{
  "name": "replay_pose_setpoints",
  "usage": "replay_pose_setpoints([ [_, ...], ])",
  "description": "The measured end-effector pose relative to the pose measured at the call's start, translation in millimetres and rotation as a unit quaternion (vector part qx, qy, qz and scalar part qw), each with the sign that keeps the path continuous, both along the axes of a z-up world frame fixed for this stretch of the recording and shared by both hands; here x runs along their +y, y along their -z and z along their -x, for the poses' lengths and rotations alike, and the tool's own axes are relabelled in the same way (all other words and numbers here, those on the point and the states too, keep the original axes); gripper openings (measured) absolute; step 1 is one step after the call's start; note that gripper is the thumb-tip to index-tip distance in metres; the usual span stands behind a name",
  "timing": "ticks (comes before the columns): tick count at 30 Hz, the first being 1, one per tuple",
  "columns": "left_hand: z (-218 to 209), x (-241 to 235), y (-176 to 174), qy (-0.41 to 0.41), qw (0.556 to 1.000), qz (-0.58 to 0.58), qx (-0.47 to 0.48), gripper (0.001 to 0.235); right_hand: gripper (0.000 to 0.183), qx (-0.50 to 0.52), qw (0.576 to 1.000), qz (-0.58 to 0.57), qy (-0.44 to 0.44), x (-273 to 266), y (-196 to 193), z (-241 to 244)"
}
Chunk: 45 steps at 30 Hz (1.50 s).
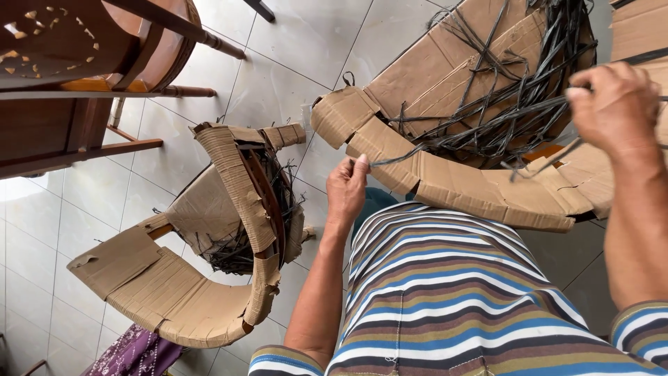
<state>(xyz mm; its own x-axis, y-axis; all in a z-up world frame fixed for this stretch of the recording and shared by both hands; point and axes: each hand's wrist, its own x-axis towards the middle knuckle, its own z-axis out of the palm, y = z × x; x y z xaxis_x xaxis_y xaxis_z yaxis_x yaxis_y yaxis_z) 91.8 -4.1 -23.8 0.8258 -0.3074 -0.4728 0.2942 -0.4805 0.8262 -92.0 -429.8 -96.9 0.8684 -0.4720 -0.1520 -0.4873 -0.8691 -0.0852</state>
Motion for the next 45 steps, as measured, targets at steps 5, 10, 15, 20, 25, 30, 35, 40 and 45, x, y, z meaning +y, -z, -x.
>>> replay_pose_setpoints([
  [5,25,-17,19,0.072,0.997,-0.022,0.033,0.03,0.048,-0.139,0.94,-0.283,-0.131,135,-72,-76],
  [10,38,-41,5,0.079,0.996,-0.009,0.036,0.036,0.052,0.082,0.819,-0.56,-0.089,217,-100,-89],
  [15,37,-9,38,-0.002,0.999,-0.015,0.043,0.048,0.018,-0.091,0.819,-0.566,0.013,223,-53,-62],
  [20,29,16,30,-0.04,0.997,-0.058,0.027,0.053,0.024,-0.061,0.823,-0.561,0.057,187,-57,-49],
  [25,18,57,59,-0.143,0.987,-0.043,0.052,0.053,0.021,-0.088,0.849,-0.504,0.134,143,-52,-59],
  [30,15,95,83,-0.279,0.957,-0.02,0.08,0.024,0.017,-0.122,0.845,-0.48,0.203,125,4,-55],
  [35,7,56,36,-0.216,0.967,-0.032,0.129,0.056,0.019,-0.044,0.872,-0.454,0.179,153,41,-48],
  [40,2,6,44,-0.041,0.98,-0.079,0.179,0.1,0.024,0.075,0.887,-0.415,0.187,191,70,-42],
  [45,-4,-23,58,0.034,0.97,-0.173,0.164,0.112,0.026,0.052,0.894,-0.433,0.101,228,71,-61],
])
